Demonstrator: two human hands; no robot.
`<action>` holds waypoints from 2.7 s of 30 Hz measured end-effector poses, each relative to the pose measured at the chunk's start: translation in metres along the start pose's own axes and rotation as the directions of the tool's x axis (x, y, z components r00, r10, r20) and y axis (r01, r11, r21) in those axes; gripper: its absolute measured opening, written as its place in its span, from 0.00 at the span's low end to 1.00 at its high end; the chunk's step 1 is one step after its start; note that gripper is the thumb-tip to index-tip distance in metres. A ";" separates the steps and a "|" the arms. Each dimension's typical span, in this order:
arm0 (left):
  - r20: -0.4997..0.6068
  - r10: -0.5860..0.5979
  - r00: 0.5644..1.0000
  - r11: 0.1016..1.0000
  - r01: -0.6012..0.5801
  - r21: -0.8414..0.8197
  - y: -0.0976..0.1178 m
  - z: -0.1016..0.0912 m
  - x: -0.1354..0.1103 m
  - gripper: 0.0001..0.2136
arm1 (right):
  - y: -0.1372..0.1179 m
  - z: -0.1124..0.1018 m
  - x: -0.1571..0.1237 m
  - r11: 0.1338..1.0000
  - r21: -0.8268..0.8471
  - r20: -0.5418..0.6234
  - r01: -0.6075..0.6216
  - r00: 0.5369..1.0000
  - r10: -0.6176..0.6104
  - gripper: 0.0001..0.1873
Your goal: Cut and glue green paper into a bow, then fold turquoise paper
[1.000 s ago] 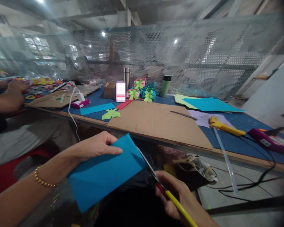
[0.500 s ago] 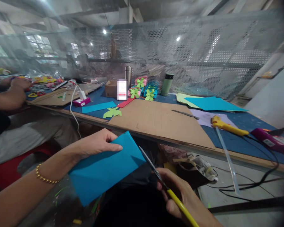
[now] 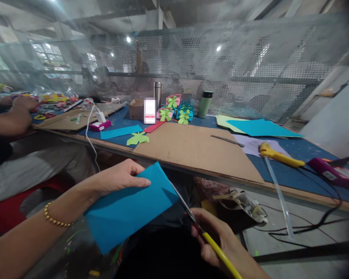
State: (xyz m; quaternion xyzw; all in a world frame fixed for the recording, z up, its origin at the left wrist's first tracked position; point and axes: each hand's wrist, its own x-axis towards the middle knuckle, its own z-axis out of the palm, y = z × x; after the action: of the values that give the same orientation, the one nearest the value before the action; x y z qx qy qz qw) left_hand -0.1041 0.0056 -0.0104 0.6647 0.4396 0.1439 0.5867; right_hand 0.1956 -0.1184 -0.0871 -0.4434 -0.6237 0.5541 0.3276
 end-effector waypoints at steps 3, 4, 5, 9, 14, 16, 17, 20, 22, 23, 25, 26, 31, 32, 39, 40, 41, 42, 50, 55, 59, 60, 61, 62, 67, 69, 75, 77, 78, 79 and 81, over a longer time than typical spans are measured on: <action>-0.011 -0.003 1.000 1.000 0.003 0.004 0.001 0.001 -0.001 0.19 | 0.000 0.001 0.001 1.000 -0.003 0.005 0.014 1.000 -0.014 0.38; -0.015 -0.002 1.000 1.000 0.002 0.006 0.001 0.001 0.000 0.19 | 0.000 0.001 0.001 1.000 -0.003 0.003 0.013 1.000 -0.013 0.38; -0.017 0.001 1.000 1.000 -0.001 0.008 0.001 0.001 0.000 0.20 | 0.000 0.001 0.001 1.000 -0.002 -0.003 0.010 1.000 -0.010 0.38; -0.012 0.007 1.000 1.000 -0.007 0.013 0.001 0.001 0.000 0.20 | 0.001 0.002 0.001 1.000 -0.008 -0.026 -0.004 1.000 0.004 0.40; -0.013 -0.018 1.000 1.000 0.019 0.010 0.001 0.001 0.000 0.19 | 0.003 0.002 0.002 1.000 0.006 -0.023 -0.011 1.000 0.011 0.41; -0.014 -0.028 1.000 1.000 0.028 0.010 0.002 0.001 -0.001 0.19 | 0.002 0.003 0.002 1.000 0.004 -0.022 -0.003 1.000 0.003 0.40; -0.012 -0.032 0.999 0.999 0.032 0.008 0.003 0.002 -0.001 0.18 | 0.001 0.003 0.003 1.000 0.002 -0.025 -0.001 1.000 0.001 0.39; -0.002 -0.028 1.000 1.000 0.028 0.000 0.003 0.001 -0.001 0.18 | 0.001 0.004 0.003 1.000 0.001 -0.030 -0.009 1.000 0.009 0.37; 0.001 -0.023 1.000 1.000 0.023 -0.005 0.003 0.001 -0.001 0.17 | 0.002 0.005 0.003 1.000 0.008 -0.026 -0.009 1.000 0.009 0.37; 0.005 -0.024 1.000 1.000 0.024 -0.010 0.002 0.001 -0.001 0.17 | 0.003 0.005 0.003 1.000 0.009 -0.024 -0.006 1.000 0.007 0.37; 0.012 -0.026 1.000 0.999 0.027 -0.024 0.000 0.000 0.000 0.16 | 0.006 0.005 0.003 1.000 0.001 -0.030 0.000 1.000 0.000 0.38; 0.015 -0.029 0.999 0.999 0.030 -0.030 -0.001 0.000 0.000 0.16 | 0.007 0.005 0.003 1.000 -0.011 -0.035 0.001 0.999 -0.001 0.38; 0.013 -0.008 1.000 1.000 0.008 -0.024 -0.003 0.000 0.001 0.17 | 0.009 0.005 0.003 0.999 -0.049 -0.031 -0.009 0.999 0.008 0.36; 0.015 0.005 1.000 1.000 -0.005 -0.020 -0.002 0.001 0.001 0.17 | 0.007 0.005 0.003 0.999 -0.050 -0.023 -0.003 1.000 0.002 0.36; 0.026 0.011 1.000 1.000 -0.011 0.018 0.000 0.006 0.001 0.19 | -0.002 0.007 0.005 0.997 -0.069 -0.007 0.035 0.999 -0.035 0.34; 0.027 0.006 1.000 1.000 -0.007 0.026 0.000 0.007 0.001 0.19 | -0.002 0.008 0.006 0.998 -0.060 -0.003 0.034 0.999 -0.034 0.34; 0.029 0.005 1.000 0.999 -0.006 0.033 -0.001 0.008 0.001 0.19 | -0.002 0.009 0.007 0.998 -0.051 0.002 0.034 0.999 -0.034 0.34; 0.032 0.004 0.999 0.999 -0.006 0.037 -0.001 0.009 0.001 0.19 | -0.003 0.009 0.007 0.999 -0.045 0.004 0.032 0.999 -0.031 0.34; 0.051 0.002 0.999 0.999 -0.004 0.048 -0.002 0.014 0.006 0.19 | -0.006 0.010 0.008 0.997 -0.046 -0.028 0.064 0.998 -0.065 0.34; 0.059 0.008 0.998 1.000 -0.008 0.004 -0.002 0.015 0.007 0.18 | -0.001 0.009 0.009 0.997 -0.049 -0.062 0.064 0.996 -0.067 0.37; 0.054 0.010 0.999 1.000 -0.010 0.005 -0.002 0.015 0.007 0.18 | 0.000 0.010 0.010 0.997 -0.046 -0.074 0.061 0.995 -0.064 0.38; 0.052 0.007 0.999 1.000 -0.007 0.008 -0.002 0.015 0.007 0.18 | 0.000 0.010 0.010 0.997 -0.043 -0.072 0.061 0.995 -0.064 0.38; 0.051 0.003 0.999 1.000 -0.004 0.009 -0.002 0.015 0.006 0.18 | 0.000 0.010 0.010 0.997 -0.040 -0.068 0.063 0.996 -0.065 0.38; 0.054 0.000 0.999 1.000 -0.001 0.007 -0.001 0.015 0.006 0.18 | 0.000 0.010 0.010 0.997 -0.039 -0.066 0.063 0.996 -0.066 0.38; 0.062 0.008 0.998 1.000 -0.008 0.002 0.001 0.016 0.006 0.18 | 0.002 0.009 0.010 0.995 -0.068 -0.082 0.070 0.994 -0.075 0.38; 0.060 0.007 0.998 1.000 -0.008 0.010 0.001 0.016 0.005 0.18 | 0.002 0.009 0.011 0.994 -0.084 -0.085 0.070 0.993 -0.077 0.38; 0.062 0.012 0.998 1.000 -0.011 -0.013 -0.002 0.016 0.007 0.18 | 0.000 0.010 0.009 0.995 -0.061 -0.056 0.077 0.995 -0.080 0.36; 0.068 0.012 0.998 1.000 -0.011 -0.018 -0.003 0.016 0.007 0.18 | -0.001 0.010 0.008 0.994 -0.058 -0.039 0.089 0.995 -0.091 0.34; 0.071 0.013 0.997 1.000 -0.011 -0.022 -0.003 0.017 0.007 0.17 | -0.002 0.010 0.008 0.994 -0.060 -0.032 0.092 0.995 -0.094 0.33; 0.075 0.014 0.997 1.000 -0.012 -0.024 -0.003 0.017 0.007 0.17 | -0.002 0.010 0.007 0.994 -0.064 -0.027 0.092 0.995 -0.094 0.33; 0.081 0.016 0.997 0.999 -0.013 -0.034 -0.004 0.018 0.007 0.17 | -0.002 0.010 0.007 0.993 -0.073 -0.024 0.091 0.995 -0.093 0.31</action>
State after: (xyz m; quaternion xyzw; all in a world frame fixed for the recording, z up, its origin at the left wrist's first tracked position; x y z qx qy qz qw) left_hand -0.0888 -0.0009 -0.0214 0.6634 0.4080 0.1281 0.6140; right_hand 0.1833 -0.1157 -0.0876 -0.4333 -0.6585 0.5093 0.3452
